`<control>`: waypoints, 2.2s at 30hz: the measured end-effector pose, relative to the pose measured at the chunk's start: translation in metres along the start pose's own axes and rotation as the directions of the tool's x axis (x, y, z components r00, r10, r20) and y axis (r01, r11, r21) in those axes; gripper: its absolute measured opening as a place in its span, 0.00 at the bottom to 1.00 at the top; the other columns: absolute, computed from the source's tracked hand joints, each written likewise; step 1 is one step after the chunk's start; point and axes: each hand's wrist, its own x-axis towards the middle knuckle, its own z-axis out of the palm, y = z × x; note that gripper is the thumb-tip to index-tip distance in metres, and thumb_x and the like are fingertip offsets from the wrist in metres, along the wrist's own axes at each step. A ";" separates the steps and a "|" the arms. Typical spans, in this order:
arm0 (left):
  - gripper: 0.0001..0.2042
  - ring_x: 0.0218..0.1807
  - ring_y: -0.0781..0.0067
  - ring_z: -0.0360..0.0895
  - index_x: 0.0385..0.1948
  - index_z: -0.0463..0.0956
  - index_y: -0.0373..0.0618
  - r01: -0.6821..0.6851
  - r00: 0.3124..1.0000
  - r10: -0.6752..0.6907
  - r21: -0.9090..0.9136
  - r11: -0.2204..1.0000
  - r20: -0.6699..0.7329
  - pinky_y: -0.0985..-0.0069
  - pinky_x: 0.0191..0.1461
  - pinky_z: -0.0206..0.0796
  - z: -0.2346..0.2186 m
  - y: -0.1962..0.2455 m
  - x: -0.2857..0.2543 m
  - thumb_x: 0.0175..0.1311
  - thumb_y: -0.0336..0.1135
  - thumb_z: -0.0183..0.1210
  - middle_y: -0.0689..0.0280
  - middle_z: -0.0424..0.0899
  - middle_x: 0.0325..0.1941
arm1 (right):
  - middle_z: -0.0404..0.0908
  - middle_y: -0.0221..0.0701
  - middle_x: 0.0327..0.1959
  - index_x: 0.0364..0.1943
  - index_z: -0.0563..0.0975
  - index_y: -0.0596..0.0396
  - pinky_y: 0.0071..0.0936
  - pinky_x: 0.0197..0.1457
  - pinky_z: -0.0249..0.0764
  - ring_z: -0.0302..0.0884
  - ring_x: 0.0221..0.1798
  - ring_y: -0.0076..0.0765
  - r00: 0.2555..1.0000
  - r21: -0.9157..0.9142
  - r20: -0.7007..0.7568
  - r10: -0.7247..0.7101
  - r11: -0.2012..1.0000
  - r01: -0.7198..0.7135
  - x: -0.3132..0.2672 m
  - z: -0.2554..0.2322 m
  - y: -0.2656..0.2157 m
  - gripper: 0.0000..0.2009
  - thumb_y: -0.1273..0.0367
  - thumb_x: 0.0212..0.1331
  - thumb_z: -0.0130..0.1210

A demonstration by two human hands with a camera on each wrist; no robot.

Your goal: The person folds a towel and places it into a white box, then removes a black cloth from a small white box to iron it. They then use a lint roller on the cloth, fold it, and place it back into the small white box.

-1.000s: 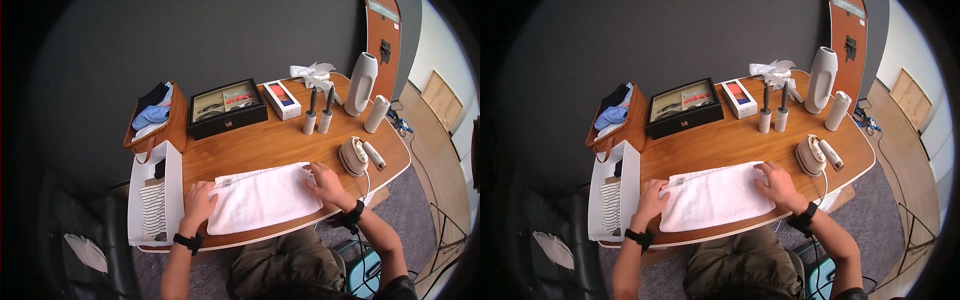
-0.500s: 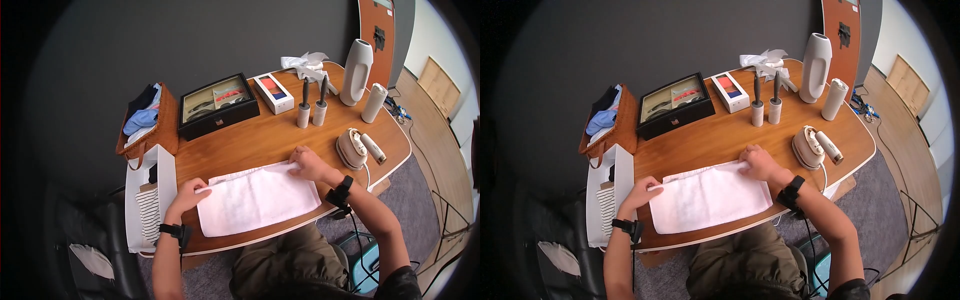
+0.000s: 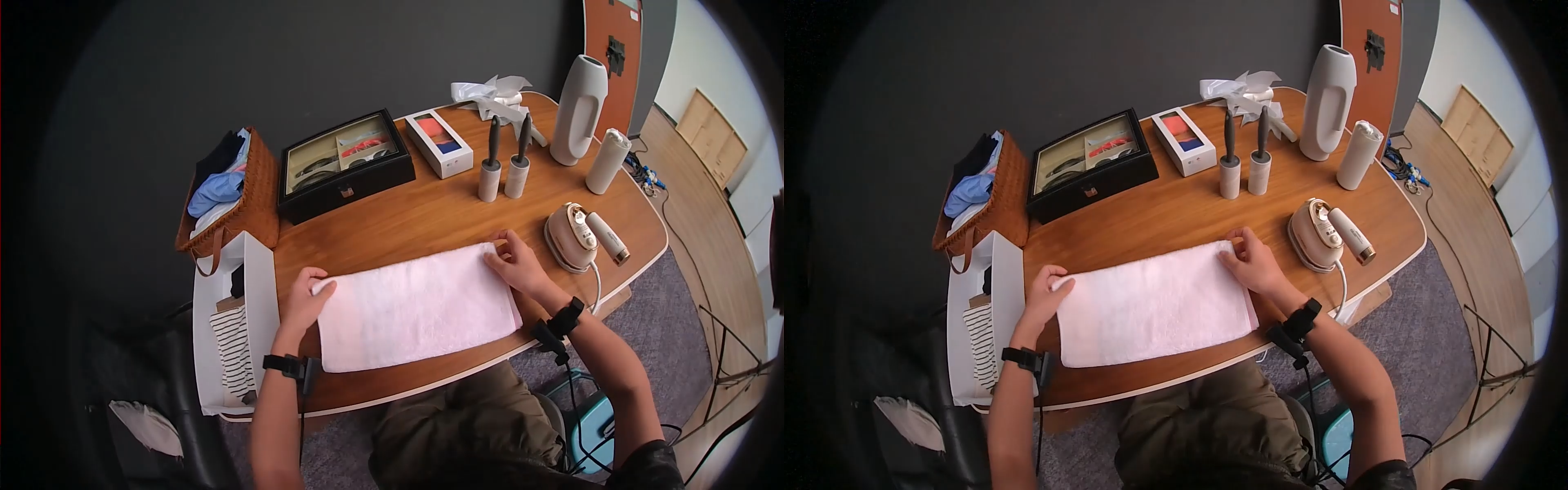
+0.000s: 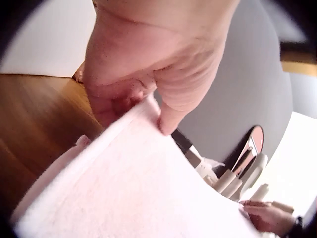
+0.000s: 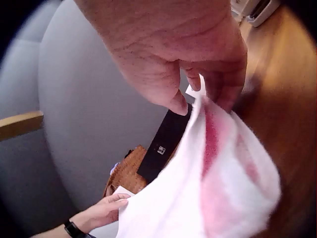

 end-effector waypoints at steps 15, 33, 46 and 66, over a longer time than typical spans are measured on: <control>0.33 0.86 0.37 0.45 0.78 0.60 0.41 -0.351 0.936 0.255 0.611 0.710 0.241 0.41 0.85 0.34 0.123 0.044 -0.147 0.76 0.46 0.54 0.43 0.54 0.84 | 0.63 0.40 0.80 0.76 0.67 0.46 0.55 0.83 0.51 0.57 0.82 0.53 0.715 -0.635 0.486 -0.502 0.360 0.684 -0.112 0.085 -0.016 0.30 0.52 0.74 0.52; 0.26 0.85 0.43 0.51 0.73 0.66 0.36 -0.338 0.927 0.364 0.616 0.712 0.088 0.44 0.85 0.42 0.092 0.059 -0.140 0.75 0.34 0.55 0.45 0.61 0.81 | 0.61 0.50 0.79 0.75 0.68 0.54 0.61 0.83 0.47 0.53 0.83 0.61 0.871 -0.802 0.209 -0.445 0.431 0.413 -0.116 0.012 -0.032 0.28 0.60 0.73 0.54; 0.31 0.84 0.39 0.51 0.74 0.68 0.41 -0.212 0.951 0.308 0.687 0.695 -0.018 0.42 0.83 0.41 0.110 0.027 -0.132 0.74 0.50 0.56 0.47 0.60 0.82 | 0.64 0.39 0.80 0.75 0.71 0.44 0.59 0.82 0.51 0.56 0.83 0.53 0.793 -0.729 0.404 -0.456 0.364 0.580 -0.093 0.067 -0.017 0.30 0.48 0.73 0.52; 0.26 0.70 0.51 0.75 0.66 0.71 0.37 0.235 0.928 -0.297 -0.265 0.935 -0.224 0.55 0.73 0.67 0.128 0.002 -0.291 0.74 0.44 0.60 0.51 0.78 0.69 | 0.77 0.44 0.62 0.58 0.80 0.54 0.60 0.76 0.62 0.68 0.72 0.60 0.836 -0.714 0.365 -0.409 0.453 0.534 -0.136 0.018 -0.045 0.27 0.51 0.60 0.66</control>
